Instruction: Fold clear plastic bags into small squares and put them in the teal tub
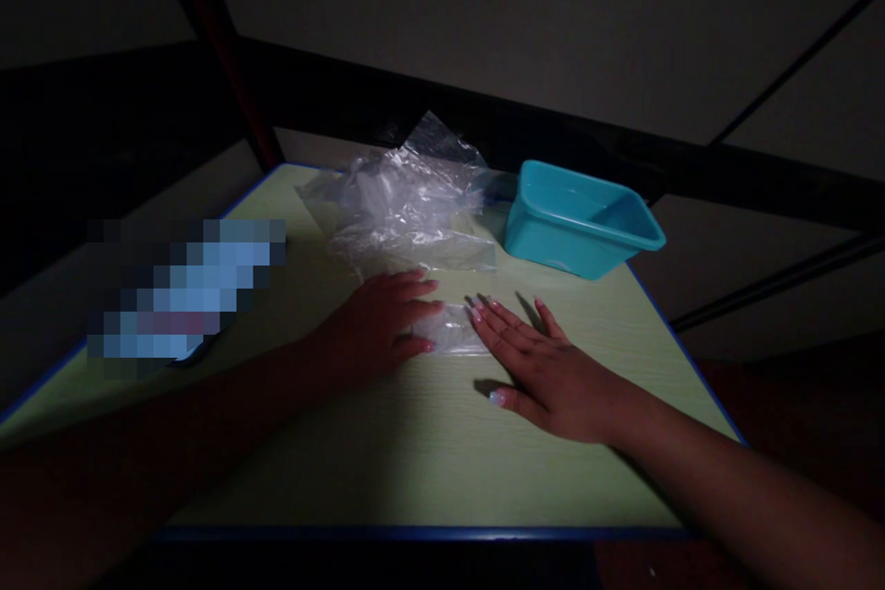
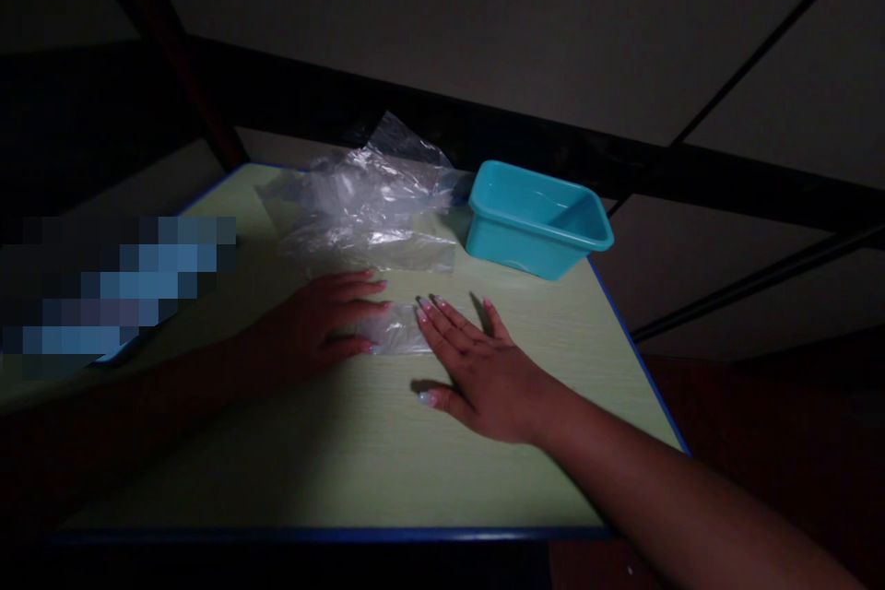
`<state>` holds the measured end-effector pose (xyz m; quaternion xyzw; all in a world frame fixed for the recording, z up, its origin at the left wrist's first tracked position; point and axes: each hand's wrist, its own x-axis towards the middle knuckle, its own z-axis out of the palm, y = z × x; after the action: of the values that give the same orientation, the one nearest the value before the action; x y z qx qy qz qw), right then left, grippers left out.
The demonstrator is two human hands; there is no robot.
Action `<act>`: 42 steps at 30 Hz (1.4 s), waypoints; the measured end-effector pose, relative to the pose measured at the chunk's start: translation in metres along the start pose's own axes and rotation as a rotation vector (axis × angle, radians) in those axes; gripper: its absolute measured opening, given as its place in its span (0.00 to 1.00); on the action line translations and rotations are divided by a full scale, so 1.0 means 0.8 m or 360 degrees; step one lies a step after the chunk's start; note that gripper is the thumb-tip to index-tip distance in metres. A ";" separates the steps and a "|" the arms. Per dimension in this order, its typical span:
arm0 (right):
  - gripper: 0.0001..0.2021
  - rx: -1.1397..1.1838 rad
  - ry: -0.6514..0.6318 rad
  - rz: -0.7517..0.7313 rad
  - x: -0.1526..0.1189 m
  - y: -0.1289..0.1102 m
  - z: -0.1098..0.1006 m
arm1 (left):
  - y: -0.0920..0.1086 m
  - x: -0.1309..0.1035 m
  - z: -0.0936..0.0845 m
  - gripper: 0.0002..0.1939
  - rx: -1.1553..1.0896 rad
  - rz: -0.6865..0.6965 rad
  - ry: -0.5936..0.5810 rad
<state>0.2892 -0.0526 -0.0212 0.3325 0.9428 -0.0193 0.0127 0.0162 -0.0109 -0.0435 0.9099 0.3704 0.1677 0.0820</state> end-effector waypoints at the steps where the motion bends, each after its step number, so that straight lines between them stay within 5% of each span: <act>1: 0.37 -0.0009 0.0004 0.0005 0.000 0.000 0.000 | -0.002 0.000 0.000 0.22 0.0019 0.0015 -0.0029; 10: 0.33 0.0087 -0.0021 0.0081 0.021 -0.012 -0.002 | -0.014 0.001 0.004 0.24 0.0010 0.0044 -0.0087; 18: 0.37 0.0214 -0.0189 0.0169 0.022 -0.014 -0.004 | 0.003 0.003 -0.014 0.15 0.0064 -0.0296 0.0235; 28: 0.36 0.0222 -0.0072 0.0042 0.025 -0.013 0.001 | 0.010 0.007 0.004 0.10 0.0004 -0.0529 0.0227; 42: 0.38 0.0292 -0.0073 -0.0005 0.040 -0.014 0.008 | 0.003 0.018 -0.010 0.13 -0.0328 -0.0658 0.0268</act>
<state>0.2575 -0.0417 -0.0285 0.3303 0.9371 -0.1132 0.0039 0.0246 -0.0026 -0.0321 0.7845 0.5352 0.2594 0.1757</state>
